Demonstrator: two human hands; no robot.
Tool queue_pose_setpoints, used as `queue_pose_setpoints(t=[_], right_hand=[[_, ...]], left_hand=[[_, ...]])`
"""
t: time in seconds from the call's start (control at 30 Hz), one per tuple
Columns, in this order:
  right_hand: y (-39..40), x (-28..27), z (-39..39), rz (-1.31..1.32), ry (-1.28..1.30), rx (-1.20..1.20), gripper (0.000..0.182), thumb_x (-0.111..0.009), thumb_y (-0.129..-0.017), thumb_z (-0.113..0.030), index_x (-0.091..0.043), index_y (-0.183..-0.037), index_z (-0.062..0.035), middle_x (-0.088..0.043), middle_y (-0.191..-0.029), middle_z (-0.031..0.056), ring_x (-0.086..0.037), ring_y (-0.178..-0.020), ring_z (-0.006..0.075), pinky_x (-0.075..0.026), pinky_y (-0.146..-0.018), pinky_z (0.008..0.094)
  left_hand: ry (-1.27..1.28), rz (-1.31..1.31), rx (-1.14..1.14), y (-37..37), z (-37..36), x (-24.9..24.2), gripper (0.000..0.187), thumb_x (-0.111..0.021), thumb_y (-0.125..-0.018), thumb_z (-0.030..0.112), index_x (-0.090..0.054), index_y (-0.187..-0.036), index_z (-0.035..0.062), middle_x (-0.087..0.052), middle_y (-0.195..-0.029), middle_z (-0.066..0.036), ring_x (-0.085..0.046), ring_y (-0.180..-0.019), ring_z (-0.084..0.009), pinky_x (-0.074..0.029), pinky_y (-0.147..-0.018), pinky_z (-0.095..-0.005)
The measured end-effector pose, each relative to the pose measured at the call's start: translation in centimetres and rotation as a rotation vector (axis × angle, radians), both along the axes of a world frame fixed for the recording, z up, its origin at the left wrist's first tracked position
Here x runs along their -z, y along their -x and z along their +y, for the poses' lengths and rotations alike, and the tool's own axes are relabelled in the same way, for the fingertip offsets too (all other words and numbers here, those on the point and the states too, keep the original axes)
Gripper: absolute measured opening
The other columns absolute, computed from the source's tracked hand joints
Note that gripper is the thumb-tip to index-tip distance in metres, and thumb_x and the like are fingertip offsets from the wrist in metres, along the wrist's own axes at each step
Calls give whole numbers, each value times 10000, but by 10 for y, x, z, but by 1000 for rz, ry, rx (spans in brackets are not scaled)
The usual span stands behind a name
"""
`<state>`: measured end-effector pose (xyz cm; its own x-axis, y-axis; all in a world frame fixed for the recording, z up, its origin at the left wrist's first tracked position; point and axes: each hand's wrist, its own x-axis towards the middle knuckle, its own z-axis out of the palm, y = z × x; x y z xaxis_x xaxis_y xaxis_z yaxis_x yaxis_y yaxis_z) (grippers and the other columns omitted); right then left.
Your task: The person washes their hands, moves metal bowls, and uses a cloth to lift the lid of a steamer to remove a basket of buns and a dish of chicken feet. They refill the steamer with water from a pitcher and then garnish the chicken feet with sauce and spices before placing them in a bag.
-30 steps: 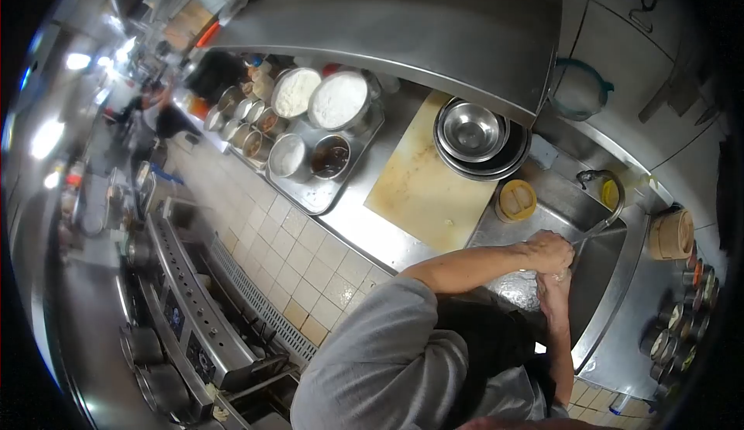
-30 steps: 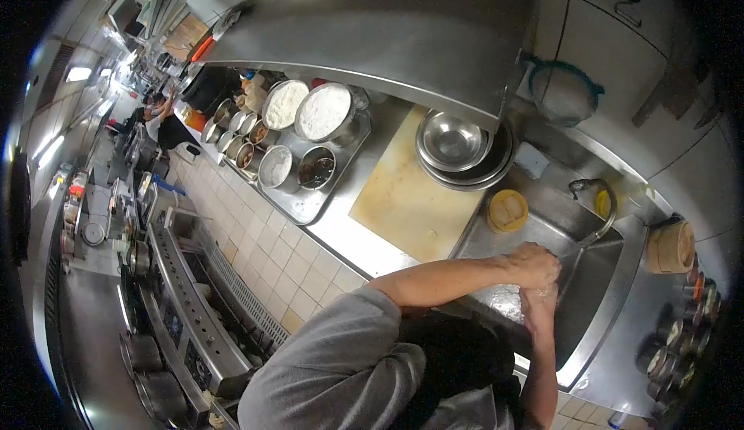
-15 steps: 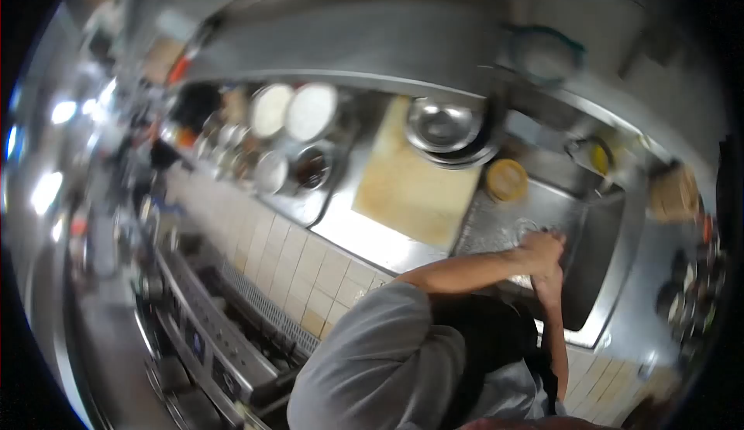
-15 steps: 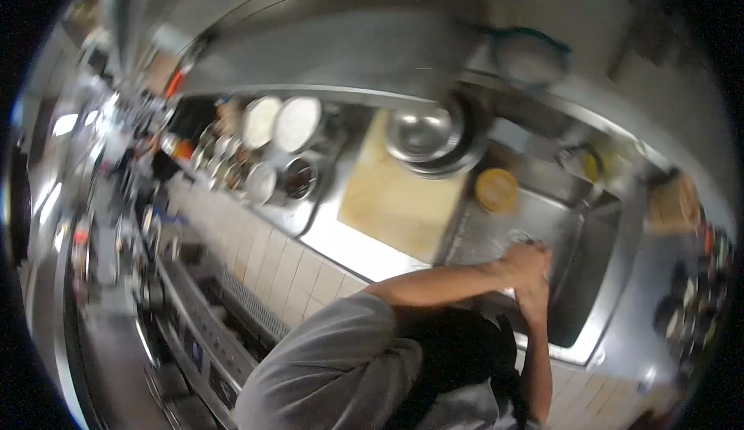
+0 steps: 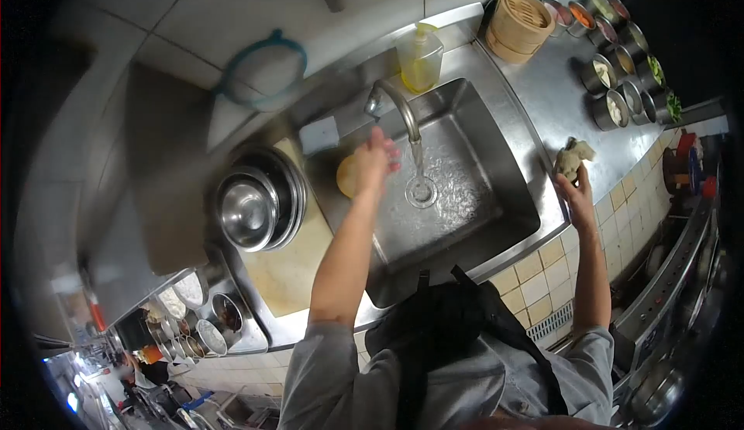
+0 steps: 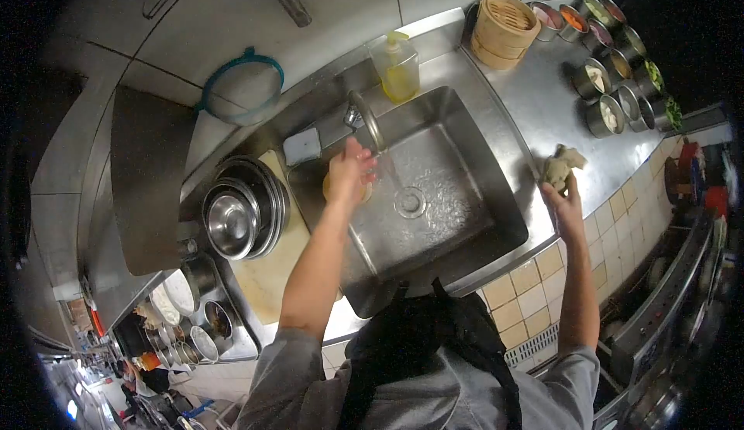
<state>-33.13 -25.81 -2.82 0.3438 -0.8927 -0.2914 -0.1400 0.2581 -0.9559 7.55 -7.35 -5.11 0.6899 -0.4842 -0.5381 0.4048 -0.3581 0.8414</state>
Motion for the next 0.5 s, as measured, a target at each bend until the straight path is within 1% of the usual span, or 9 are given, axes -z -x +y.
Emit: queue_pose_setpoints(t=[0.03,0.07,0.13,0.17,0.23,0.3,0.4,0.47,0.5], right_hand=[[8,1,-5,48,-38,38,902,-747,-892,-118,-156,-1567,-17,-494,-1393,212,-590,-1182,282,-533,-930,358],[12,6,-5,47,-39,35,902,-747,-892,-118,-156,-1567,-17,-494,-1393,212,-590,-1182,282,-533,-930,358],[13,5,-3,81,43,99,950,-739,-900,-137,-88,-1584,-36,-288,-1560,253,-501,-1314,332,-524,-976,393],[15,8,0,133,97,97,902,-716,-914,-125,-113,-1579,-34,-152,-1618,241,-429,-1377,364,-510,-1013,418],[19,15,11,115,141,124,871,-697,-926,-114,-126,-1578,-36,-160,-1620,230,-434,-1373,365,-508,-1017,421],[22,25,25,26,174,175,772,-644,-959,-92,-179,-1573,-44,-198,-1615,211,-444,-1367,355,-508,-1016,417],[19,23,53,-15,137,193,624,-578,-1004,-130,-277,-1543,-41,-316,-1571,188,-506,-1319,305,-528,-977,413],[20,32,64,12,122,207,571,-565,-1013,-148,-329,-1520,-34,-395,-1527,174,-558,-1246,277,-548,-935,399],[21,35,72,6,107,172,557,-571,-1012,-155,-353,-1509,-31,-431,-1499,168,-573,-1210,265,-556,-912,390]], left_hand=[[96,111,-37,-10,-5,-2,451,-558,-1016,376,-583,-1209,-31,-684,-1024,-108,-673,-825,-182,-546,-640,-295],[194,221,-73,-18,-13,-3,505,-551,-1015,427,-570,-1222,-33,-681,-1029,-108,-667,-828,-183,-540,-672,-299],[223,261,-84,-28,-28,3,493,-589,-998,426,-590,-1184,-31,-681,-1017,-97,-648,-814,-165,-519,-684,-288],[240,260,-104,-32,-34,14,461,-602,-995,405,-605,-1153,-28,-684,-988,-93,-636,-772,-155,-502,-650,-282],[256,257,-129,-38,-38,33,429,-615,-992,383,-621,-1121,-26,-687,-958,-89,-624,-730,-145,-485,-616,-275],[294,311,-146,-41,-36,44,201,-619,-997,237,-675,-958,48,-691,-842,-45,-660,-701,-131,-470,-539,-260],[111,108,-34,-26,-27,45,190,-620,-990,226,-700,-930,64,-700,-806,-22,-656,-677,-114,-471,-531,-254],[22,-59,-92,-21,-27,67,313,-623,-976,329,-716,-926,34,-711,-781,-57,-660,-672,-120,-497,-542,-285],[-30,-198,0,-30,-27,97,387,-615,-963,386,-717,-943,13,-714,-782,-97,-678,-686,-184,-518,-578,-328]])
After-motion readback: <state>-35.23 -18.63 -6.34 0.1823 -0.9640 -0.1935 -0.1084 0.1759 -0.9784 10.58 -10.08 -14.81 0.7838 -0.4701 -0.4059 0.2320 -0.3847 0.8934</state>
